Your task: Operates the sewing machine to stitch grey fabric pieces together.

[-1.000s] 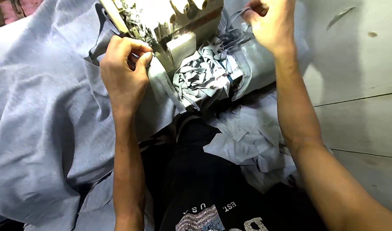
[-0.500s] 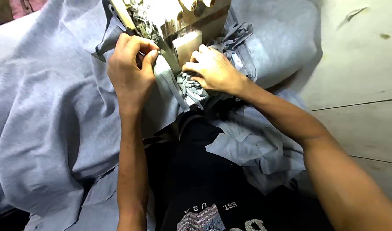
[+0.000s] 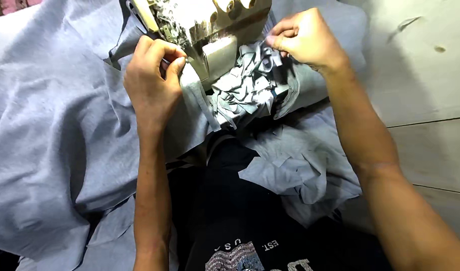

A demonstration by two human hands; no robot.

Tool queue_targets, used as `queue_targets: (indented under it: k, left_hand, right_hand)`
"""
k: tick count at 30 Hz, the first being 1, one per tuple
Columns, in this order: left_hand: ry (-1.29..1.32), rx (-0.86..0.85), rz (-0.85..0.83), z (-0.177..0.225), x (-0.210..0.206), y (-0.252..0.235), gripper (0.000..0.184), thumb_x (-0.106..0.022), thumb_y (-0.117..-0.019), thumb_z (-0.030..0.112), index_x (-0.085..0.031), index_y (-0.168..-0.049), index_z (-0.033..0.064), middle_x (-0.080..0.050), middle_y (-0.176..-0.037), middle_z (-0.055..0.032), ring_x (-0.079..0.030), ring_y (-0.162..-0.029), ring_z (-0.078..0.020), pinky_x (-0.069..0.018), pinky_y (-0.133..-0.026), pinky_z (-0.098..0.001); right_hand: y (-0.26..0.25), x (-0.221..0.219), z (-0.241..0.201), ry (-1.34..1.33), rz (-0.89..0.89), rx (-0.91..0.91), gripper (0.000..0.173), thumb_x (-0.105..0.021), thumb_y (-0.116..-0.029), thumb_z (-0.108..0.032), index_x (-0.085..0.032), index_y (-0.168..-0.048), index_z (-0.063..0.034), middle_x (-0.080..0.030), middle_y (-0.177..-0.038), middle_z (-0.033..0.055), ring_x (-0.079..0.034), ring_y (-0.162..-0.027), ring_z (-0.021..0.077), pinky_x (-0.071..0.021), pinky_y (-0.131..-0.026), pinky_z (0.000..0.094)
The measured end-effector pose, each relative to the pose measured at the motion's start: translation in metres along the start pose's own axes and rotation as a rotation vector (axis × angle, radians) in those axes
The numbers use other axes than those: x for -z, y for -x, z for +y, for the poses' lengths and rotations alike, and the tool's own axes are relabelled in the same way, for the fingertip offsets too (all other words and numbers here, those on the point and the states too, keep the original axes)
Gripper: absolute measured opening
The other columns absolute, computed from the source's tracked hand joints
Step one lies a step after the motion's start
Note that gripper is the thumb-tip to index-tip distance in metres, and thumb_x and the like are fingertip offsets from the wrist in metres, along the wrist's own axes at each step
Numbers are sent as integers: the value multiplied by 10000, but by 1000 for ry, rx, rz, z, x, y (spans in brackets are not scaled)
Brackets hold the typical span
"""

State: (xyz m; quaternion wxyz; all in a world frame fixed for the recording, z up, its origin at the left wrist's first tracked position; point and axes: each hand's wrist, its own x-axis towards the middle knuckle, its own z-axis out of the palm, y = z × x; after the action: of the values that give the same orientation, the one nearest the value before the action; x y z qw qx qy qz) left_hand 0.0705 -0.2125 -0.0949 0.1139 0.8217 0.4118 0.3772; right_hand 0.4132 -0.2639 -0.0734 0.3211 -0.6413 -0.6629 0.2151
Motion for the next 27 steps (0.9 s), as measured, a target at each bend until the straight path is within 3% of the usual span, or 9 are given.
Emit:
queue_targets:
  k: [3,6,8,13,15,17,21,25,27]
  left_hand:
    - [-6,1,-2,1,0,0,196,-605,-1019,268,-728,-1119,152,-659,-1030,-62,-620,-853,-143,-494,-727,-316]
    - [-16,-4,-2,1,1,1,193,-601,-1022,263,-725,-1125,158,-658,-1035,-61,-623,-867,-147,-495,-740,-323]
    - [-17,-9,-3,1,1,1,194,-600,-1023,261,-724,-1127,155,-658,-1035,-66,-625,-864,-149,-499,-739,-326]
    - [-25,-3,-1,2,1,1,190,-599,-1023,252,-721,-1127,151,-651,-1032,-72,-619,-852,-156,-496,-729,-333]
    - [-29,4,-1,3,1,2,193,-596,-1024,256,-721,-1132,156,-648,-1030,-74,-615,-846,-162,-489,-726,-339]
    - [-41,11,-5,3,1,2,194,-593,-1023,263,-721,-1130,165,-643,-1027,-67,-610,-841,-159,-483,-722,-341]
    - [-29,8,-5,4,1,2,198,-588,-1026,250,-721,-1132,150,-646,-1033,-78,-613,-839,-162,-488,-717,-334]
    - [-30,7,-8,3,1,2,198,-593,-1023,250,-721,-1127,141,-645,-1038,-85,-614,-855,-171,-486,-732,-346]
    - [-34,6,-9,4,1,2,199,-590,-1024,252,-720,-1132,147,-644,-1041,-82,-615,-856,-169,-488,-732,-348]
  right_hand:
    - [-5,-5,6,239,-44,-108,233,-667,-979,-298,-742,-1092,-108,-736,-885,53,-686,-779,172,-553,-791,452]
    - [-5,-3,0,373,22,-163,271,-606,-1005,-325,-713,-1187,-154,-733,-910,62,-695,-836,247,-532,-804,542]
    - [-3,3,-7,392,64,-158,295,-578,-1011,-298,-684,-1247,-157,-736,-954,59,-702,-872,248,-536,-814,538]
    - [14,11,-26,372,50,-100,248,-649,-978,-301,-678,-1181,-161,-732,-980,11,-693,-861,171,-547,-798,438]
    - [17,7,-24,389,-53,-70,385,-741,-911,-319,-656,-1244,-147,-721,-1019,61,-686,-874,235,-547,-794,494]
    - [14,-1,-15,419,-145,-90,486,-784,-868,-308,-633,-1294,-127,-697,-1093,134,-670,-971,326,-521,-864,574]
    - [6,-2,-4,310,-64,-25,251,-709,-925,-214,-720,-1140,-87,-718,-943,93,-678,-829,237,-542,-789,493]
    - [0,19,-25,93,-99,82,343,-752,-931,-301,-657,-1214,-132,-653,-846,-44,-566,-677,33,-497,-658,233]
    - [-3,28,-38,-65,-130,148,314,-744,-942,-305,-673,-1192,-128,-665,-881,-73,-595,-724,-11,-527,-697,179]
